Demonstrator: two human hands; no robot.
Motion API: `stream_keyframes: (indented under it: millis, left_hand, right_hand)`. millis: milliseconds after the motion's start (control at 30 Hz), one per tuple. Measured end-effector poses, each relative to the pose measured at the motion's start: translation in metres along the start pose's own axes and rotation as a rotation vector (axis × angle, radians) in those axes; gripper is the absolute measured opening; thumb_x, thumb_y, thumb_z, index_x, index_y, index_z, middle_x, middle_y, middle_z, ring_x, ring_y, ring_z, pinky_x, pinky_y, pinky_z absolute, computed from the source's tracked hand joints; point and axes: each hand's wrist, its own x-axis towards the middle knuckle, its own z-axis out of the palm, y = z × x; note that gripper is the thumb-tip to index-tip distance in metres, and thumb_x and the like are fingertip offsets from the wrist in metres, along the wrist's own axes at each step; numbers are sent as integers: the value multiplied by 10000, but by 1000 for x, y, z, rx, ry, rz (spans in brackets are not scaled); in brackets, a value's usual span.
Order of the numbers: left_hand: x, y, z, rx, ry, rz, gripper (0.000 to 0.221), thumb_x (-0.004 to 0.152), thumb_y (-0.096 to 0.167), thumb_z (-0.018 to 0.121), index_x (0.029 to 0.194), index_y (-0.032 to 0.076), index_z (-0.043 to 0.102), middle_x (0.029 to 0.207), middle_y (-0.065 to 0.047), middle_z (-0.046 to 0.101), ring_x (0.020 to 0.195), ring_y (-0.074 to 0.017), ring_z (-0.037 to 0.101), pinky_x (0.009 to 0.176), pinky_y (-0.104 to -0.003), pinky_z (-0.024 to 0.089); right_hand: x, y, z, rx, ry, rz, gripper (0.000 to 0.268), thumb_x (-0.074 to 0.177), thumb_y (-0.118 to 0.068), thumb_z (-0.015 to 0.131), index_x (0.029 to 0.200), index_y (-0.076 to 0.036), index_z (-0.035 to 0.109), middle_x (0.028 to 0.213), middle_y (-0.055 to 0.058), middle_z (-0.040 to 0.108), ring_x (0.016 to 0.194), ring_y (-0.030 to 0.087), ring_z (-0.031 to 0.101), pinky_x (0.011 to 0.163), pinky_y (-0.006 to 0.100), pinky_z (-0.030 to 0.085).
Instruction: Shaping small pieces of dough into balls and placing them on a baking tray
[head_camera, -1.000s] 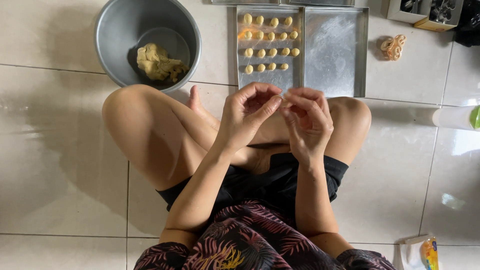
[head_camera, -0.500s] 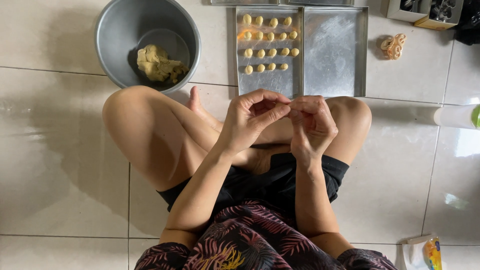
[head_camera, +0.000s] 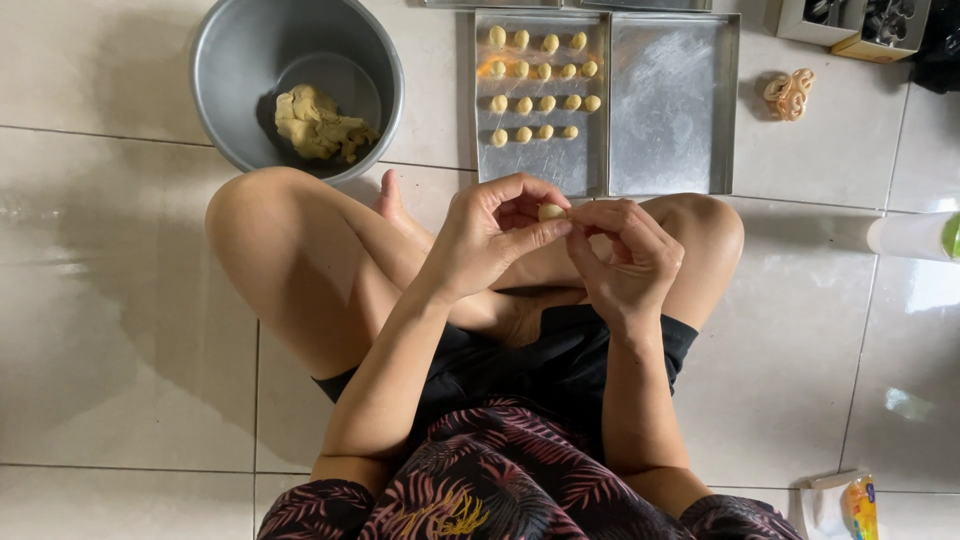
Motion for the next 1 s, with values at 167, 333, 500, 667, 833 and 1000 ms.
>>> stream_keyframes:
  millis: [167, 333, 500, 667, 833, 1000]
  left_hand:
    - [-6, -13, -6, -90, 3, -36, 190, 945, 74, 897, 1105, 30, 803, 918, -82, 742, 899, -119, 749, 835, -274, 675]
    - [-13, -21, -17, -221, 68, -26, 165, 946, 46, 878, 1084, 11, 794, 892, -110, 742, 852, -156, 788, 814, -302, 689]
    - [-38, 19, -46, -408, 207, -92, 139, 1013, 98, 804, 1114, 22, 747, 898, -57, 702, 858, -92, 750, 910, -232, 657]
    - [-49, 18, -49, -347, 224, 39, 279, 988, 160, 865, 1184, 74, 686, 984, -13, 683, 879, -42, 625, 937, -209, 523]
    - [-64, 34, -50, -182, 306, 74, 424, 1098, 268, 693, 1401, -29, 687, 1196, -166, 819, 1020, -205, 816, 923, -256, 647]
    - [-68, 25, -73, -504, 257, 101, 614, 1164, 263, 537, 1666, -59, 391, 1635, -333, 546, 1424, -394, 657, 1203, -422, 579]
  right_hand:
    - [-10, 14, 7, 91, 55, 97, 140, 896, 174, 881, 944, 107, 768, 812, 192, 715, 736, 189, 679, 727, 355, 670]
    - [-4, 35, 20, 255, 141, 153, 140, 902, 197, 838, 922, 149, 708, 811, 252, 691, 736, 228, 682, 757, 395, 667]
    - [43, 61, 10, 218, 476, 177, 84, 1067, 36, 798, 1119, 74, 744, 1008, 168, 740, 875, 144, 705, 913, 331, 684]
    - [75, 50, 107, 266, 249, -92, 240, 1078, 103, 730, 1261, -44, 779, 1263, 117, 695, 1082, 167, 705, 1021, 347, 697]
    - [68, 70, 194, -102, -249, -144, 576, 940, 189, 735, 1424, -123, 741, 1495, 73, 698, 1373, 264, 734, 1214, 367, 593]
    - [52, 55, 158, 355, -152, 133, 329, 1123, 121, 604, 1413, 8, 713, 1460, 149, 720, 907, 100, 645, 729, 191, 519]
